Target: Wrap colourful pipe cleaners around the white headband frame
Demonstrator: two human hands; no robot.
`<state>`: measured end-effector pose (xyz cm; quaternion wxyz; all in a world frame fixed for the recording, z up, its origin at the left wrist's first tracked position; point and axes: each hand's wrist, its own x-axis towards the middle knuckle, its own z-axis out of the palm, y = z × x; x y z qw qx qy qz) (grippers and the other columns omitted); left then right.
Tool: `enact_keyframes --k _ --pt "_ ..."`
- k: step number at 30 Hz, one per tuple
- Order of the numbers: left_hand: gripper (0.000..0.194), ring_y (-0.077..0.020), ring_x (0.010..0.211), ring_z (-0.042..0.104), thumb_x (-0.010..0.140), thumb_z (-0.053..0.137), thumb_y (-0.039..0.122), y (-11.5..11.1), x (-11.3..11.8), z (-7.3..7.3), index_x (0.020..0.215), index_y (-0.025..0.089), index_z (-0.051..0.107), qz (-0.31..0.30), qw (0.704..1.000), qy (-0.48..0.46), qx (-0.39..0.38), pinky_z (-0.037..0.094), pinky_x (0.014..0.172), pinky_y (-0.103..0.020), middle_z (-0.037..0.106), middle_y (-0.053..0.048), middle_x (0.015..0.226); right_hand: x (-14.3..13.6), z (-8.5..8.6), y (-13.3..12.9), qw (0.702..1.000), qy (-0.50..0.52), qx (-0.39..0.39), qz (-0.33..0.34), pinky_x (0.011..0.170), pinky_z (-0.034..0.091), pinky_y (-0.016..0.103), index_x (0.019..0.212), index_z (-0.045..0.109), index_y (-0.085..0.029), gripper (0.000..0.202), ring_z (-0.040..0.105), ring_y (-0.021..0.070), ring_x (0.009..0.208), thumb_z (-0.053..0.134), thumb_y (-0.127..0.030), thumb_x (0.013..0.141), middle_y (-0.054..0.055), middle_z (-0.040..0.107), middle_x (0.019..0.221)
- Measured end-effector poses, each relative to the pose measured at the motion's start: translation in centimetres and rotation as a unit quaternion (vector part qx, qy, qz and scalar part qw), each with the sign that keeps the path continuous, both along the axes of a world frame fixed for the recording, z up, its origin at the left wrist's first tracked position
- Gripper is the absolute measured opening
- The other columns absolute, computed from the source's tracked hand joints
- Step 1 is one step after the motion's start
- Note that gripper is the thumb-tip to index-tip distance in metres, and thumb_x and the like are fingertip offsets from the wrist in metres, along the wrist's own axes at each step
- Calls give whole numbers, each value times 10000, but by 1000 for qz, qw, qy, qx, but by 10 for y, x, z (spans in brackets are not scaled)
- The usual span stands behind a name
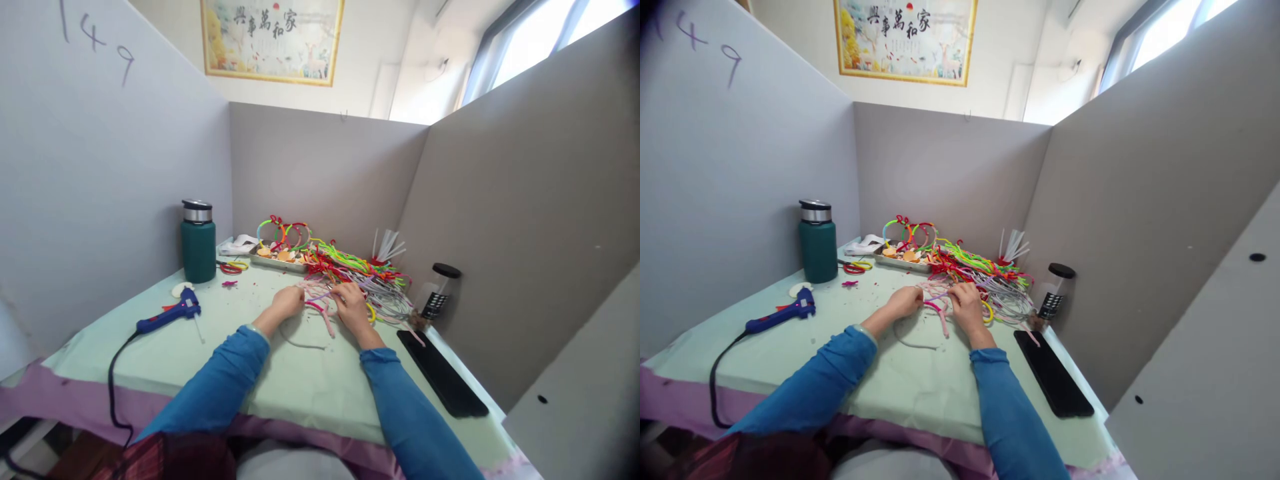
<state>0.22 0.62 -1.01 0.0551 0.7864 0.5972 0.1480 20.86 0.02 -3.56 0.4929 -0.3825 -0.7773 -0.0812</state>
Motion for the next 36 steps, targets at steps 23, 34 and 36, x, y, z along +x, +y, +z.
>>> enact_keyframes --k 23,34,36 --pt "257 -103 534 394 719 594 364 -10 6 -11 655 131 680 -150 956 -230 -99 287 524 -236 528 15 543 -6 7 -3 998 -25 30 -39 865 363 389 1070 680 -236 221 488 243 989 550 -246 892 85 611 1034" --pt "406 -80 472 304 690 615 539 -10 -8 2 646 136 634 -50 926 -355 -116 232 492 -241 429 45 482 -1 -8 4 993 -86 -76 -6 758 392 323 730 672 -203 186 536 201 801 553 -235 869 53 640 766" --pt "418 -80 474 310 675 625 551 -12 -7 2 622 136 623 -69 928 -344 -126 230 491 -243 425 44 481 -5 -3 1 995 -24 -96 18 716 388 304 715 660 -195 243 534 186 762 523 -289 893 44 635 756"
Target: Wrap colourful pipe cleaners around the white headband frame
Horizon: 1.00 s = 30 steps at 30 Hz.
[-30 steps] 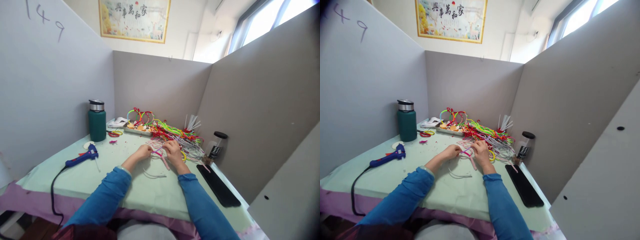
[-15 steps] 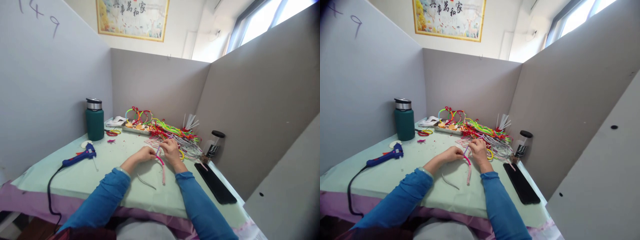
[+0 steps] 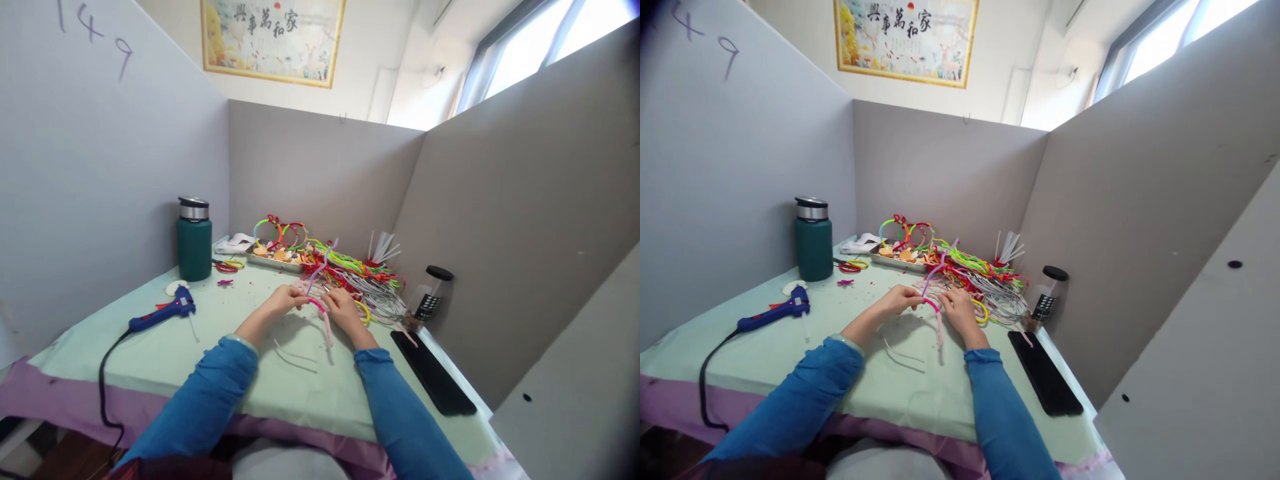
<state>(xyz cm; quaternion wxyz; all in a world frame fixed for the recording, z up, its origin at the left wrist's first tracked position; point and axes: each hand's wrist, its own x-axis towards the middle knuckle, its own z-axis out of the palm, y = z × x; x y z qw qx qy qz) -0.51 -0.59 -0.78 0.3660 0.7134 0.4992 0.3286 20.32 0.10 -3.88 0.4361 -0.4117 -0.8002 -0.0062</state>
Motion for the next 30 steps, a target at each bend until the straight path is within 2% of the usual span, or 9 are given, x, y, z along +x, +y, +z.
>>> enact_keyframes --k 4,8,11,15,20,30 --pt "395 -88 491 348 658 645 523 1 5 -7 607 131 629 -34 999 32 -8 253 493 -243 460 28 501 -15 8 -9 986 87 -116 85 555 341 251 630 590 -186 315 469 140 597 521 -374 872 -16 535 604" --pt "355 -94 504 372 657 647 474 7 8 -18 638 119 653 -59 998 32 -12 270 498 -240 481 18 514 -24 6 -11 969 135 -182 100 490 280 240 567 512 -189 307 383 115 518 576 -382 797 -44 433 527" --pt "328 -101 524 403 622 670 407 7 8 -20 750 105 687 -70 997 14 -29 294 509 -237 525 14 563 -24 6 -10 960 182 -189 99 499 282 246 565 483 -193 321 369 114 517 563 -408 790 -44 414 532" --pt "349 -104 558 449 571 691 288 -1 8 -12 870 108 706 -53 997 0 -47 337 540 -237 598 3 660 -21 9 -10 956 206 -187 94 522 302 249 583 503 -188 317 386 119 539 562 -423 786 -39 424 546" --pt "304 -77 475 385 577 705 302 -4 9 -9 816 115 688 -49 996 -4 -78 277 462 -220 529 30 569 -22 7 -10 956 207 -187 94 529 303 247 583 503 -183 322 384 115 548 560 -426 785 -36 437 554" --pt "291 -59 373 336 606 711 367 7 7 -21 758 135 621 -53 996 -6 -73 225 378 -210 446 64 481 -24 4 -9 959 176 -199 99 501 254 247 565 452 -189 342 338 108 529 557 -433 782 -43 391 538"
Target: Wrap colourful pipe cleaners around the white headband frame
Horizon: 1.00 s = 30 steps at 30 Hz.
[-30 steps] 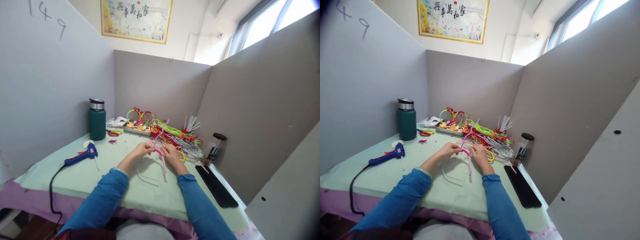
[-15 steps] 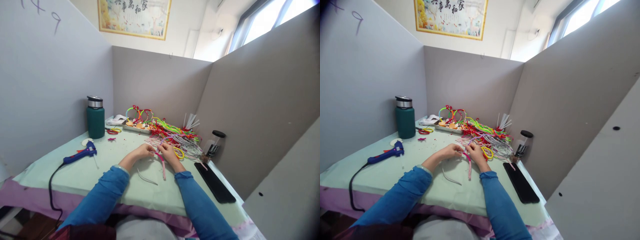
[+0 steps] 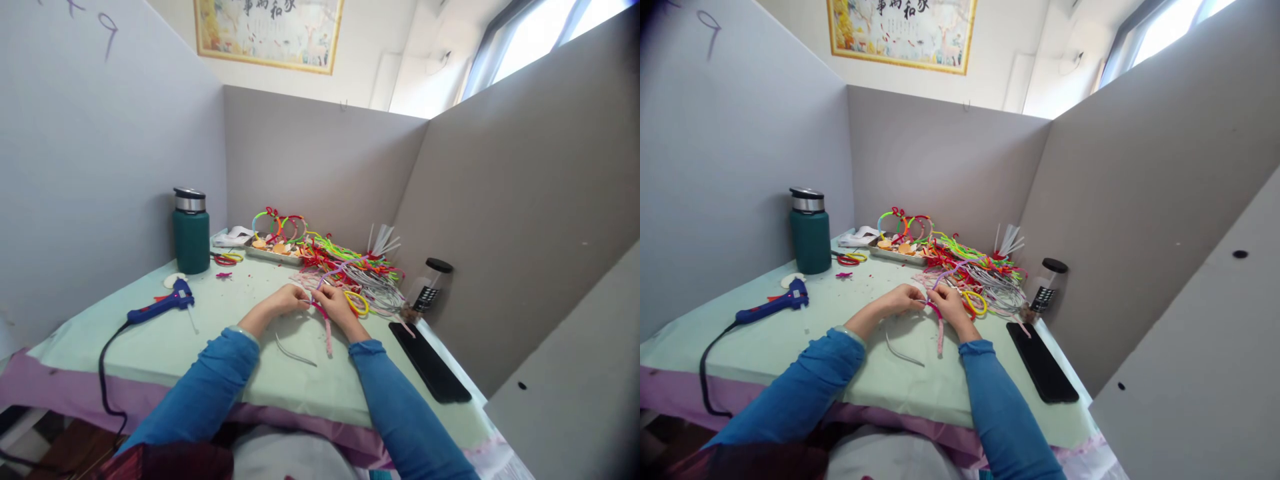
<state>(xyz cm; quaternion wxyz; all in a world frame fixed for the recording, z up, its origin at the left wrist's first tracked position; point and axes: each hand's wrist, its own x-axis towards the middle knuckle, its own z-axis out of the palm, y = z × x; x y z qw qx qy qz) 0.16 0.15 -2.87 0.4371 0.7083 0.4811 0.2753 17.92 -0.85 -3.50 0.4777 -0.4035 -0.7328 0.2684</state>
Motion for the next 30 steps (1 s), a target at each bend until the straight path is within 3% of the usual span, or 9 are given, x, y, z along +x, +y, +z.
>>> enact_keyframes --k 20,26,30 --pt "298 -58 362 313 604 714 384 -1 0 1 737 130 634 -2 1000 -5 -3 205 373 -211 427 69 440 0 2 -3 1000 -15 5 7 500 258 244 552 460 -186 331 345 106 528 556 -411 774 -44 391 533" --pt "288 -80 456 398 615 685 390 2 2 0 676 110 657 -2 999 -4 53 297 457 -222 519 25 511 0 0 -1 1000 -4 -8 7 495 260 242 565 478 -185 332 350 106 520 568 -423 777 -44 403 531" --pt "272 -99 520 446 621 677 382 -4 2 9 648 112 680 -5 996 -2 90 335 527 -234 564 8 549 2 -2 1 1000 12 -4 8 503 273 244 564 494 -181 358 359 107 519 567 -446 794 -44 409 525"
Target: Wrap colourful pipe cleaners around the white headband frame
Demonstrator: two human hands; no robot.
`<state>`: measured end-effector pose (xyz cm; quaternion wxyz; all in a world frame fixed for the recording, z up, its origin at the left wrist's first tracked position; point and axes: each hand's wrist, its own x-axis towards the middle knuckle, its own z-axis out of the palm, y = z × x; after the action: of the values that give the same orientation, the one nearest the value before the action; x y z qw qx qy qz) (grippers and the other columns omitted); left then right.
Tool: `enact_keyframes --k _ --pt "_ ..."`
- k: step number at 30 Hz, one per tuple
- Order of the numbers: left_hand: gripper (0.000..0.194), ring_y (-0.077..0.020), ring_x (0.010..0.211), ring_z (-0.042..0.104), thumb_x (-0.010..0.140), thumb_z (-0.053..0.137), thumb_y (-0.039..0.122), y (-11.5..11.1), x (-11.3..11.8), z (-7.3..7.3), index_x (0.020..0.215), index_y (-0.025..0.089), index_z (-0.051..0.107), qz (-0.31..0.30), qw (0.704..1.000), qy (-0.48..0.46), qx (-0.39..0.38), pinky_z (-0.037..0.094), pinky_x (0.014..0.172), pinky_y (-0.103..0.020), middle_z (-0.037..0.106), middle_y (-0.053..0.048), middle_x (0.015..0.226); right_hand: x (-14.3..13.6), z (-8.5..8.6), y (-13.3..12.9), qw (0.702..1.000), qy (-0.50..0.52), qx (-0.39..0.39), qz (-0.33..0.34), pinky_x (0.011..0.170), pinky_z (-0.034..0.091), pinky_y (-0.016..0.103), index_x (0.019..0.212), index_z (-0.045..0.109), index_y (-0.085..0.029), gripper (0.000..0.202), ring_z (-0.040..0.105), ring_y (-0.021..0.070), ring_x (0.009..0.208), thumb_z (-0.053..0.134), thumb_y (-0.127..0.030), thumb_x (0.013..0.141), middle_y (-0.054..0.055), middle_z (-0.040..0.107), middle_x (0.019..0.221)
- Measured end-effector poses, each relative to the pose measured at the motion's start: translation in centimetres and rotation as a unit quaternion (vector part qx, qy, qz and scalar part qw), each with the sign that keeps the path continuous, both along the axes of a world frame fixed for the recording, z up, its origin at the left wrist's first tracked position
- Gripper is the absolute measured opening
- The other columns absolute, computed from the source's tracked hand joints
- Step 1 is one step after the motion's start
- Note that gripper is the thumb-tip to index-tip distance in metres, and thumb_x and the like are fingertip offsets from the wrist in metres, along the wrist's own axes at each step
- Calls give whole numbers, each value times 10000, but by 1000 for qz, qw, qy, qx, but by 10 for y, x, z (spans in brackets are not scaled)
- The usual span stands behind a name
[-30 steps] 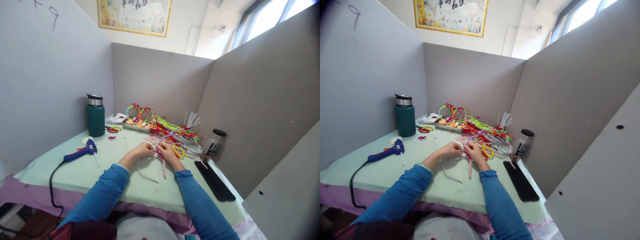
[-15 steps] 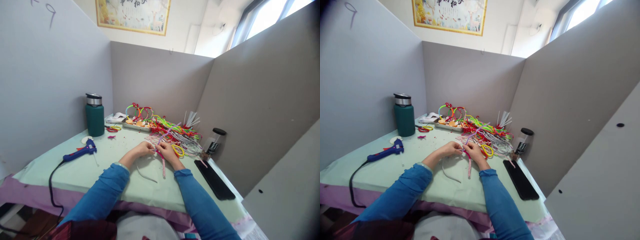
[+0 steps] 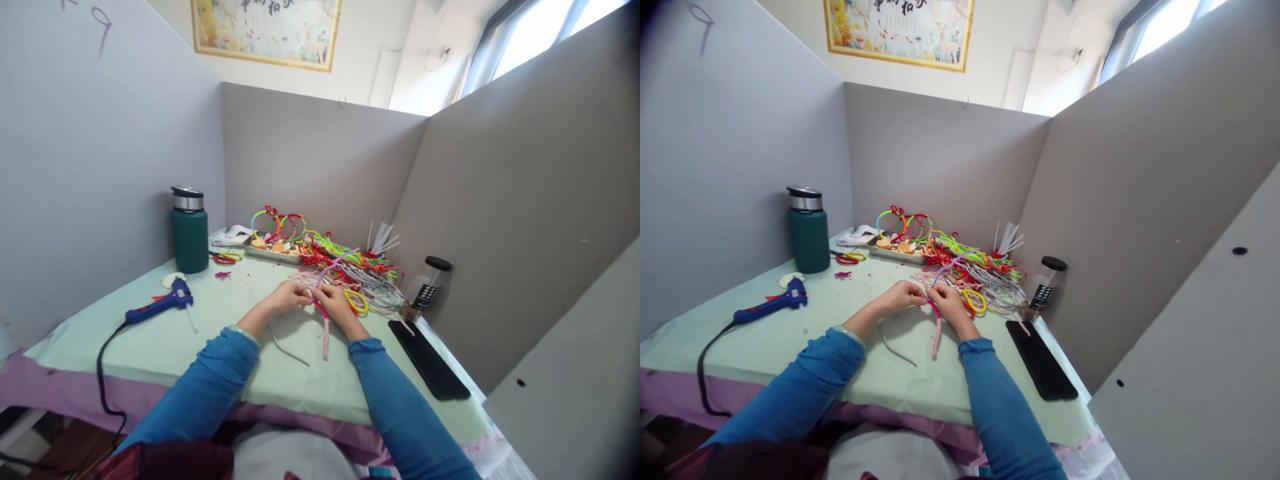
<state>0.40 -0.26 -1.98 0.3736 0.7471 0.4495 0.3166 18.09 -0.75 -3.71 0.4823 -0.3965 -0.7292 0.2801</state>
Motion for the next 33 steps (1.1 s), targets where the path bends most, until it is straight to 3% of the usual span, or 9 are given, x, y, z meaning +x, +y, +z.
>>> enact_keyframes --k 5,8,13,16,21,24,26,30,33 --pt "235 -126 578 507 630 681 349 -8 1 11 646 117 715 9 1000 0 11 369 582 -243 617 -17 584 1 7 -1 995 81 38 -34 540 337 248 605 545 -179 319 414 118 551 623 -446 761 -33 471 564" --pt "228 -141 612 540 627 690 343 -7 0 10 663 122 734 4 1000 3 17 386 609 -246 646 -29 614 0 12 -4 992 121 41 -17 580 396 256 718 602 -185 233 482 133 595 639 -414 743 -13 558 655" --pt "232 -137 613 531 624 692 352 -3 -1 6 667 127 724 -2 1000 -26 17 389 607 -243 639 -21 614 1 13 -5 994 67 81 -6 729 454 313 825 692 -191 190 579 185 773 624 -360 773 52 667 838" --pt "234 -128 605 516 620 697 356 -4 0 8 658 126 706 -6 999 -43 29 389 606 -238 627 -16 613 3 11 -3 995 55 83 -9 722 452 310 849 705 -185 202 574 179 758 608 -353 792 56 669 848" --pt "247 -112 586 480 639 693 363 -7 -2 14 688 122 699 -1 997 -65 43 358 568 -226 608 -10 624 5 8 1 995 89 37 5 638 437 272 1095 619 -183 332 548 150 666 551 -365 826 21 629 783" --pt "260 -103 565 452 647 688 370 -9 -6 17 702 116 700 4 997 -68 39 336 549 -225 596 -5 611 9 5 4 995 70 55 -41 600 415 264 1032 597 -173 310 526 148 621 571 -386 808 -3 589 702" --pt "266 -101 564 445 646 686 374 -10 -8 18 704 115 701 15 997 -65 33 333 551 -227 589 -1 603 13 3 4 995 5 71 -68 586 400 264 1007 593 -172 301 523 150 607 594 -388 797 -7 587 685" --pt "273 -104 566 451 627 694 383 -9 -10 19 689 117 705 40 998 -46 9 328 553 -229 587 1 587 23 7 1 983 -127 99 -88 622 399 277 1198 542 -187 464 558 164 636 643 -324 766 6 646 752" --pt "286 -108 565 464 613 709 390 -7 -13 19 697 117 718 73 997 -30 -4 320 541 -231 598 -6 587 32 11 2 975 -79 129 -166 663 415 292 1323 455 -181 562 584 176 681 610 -308 798 33 671 836"
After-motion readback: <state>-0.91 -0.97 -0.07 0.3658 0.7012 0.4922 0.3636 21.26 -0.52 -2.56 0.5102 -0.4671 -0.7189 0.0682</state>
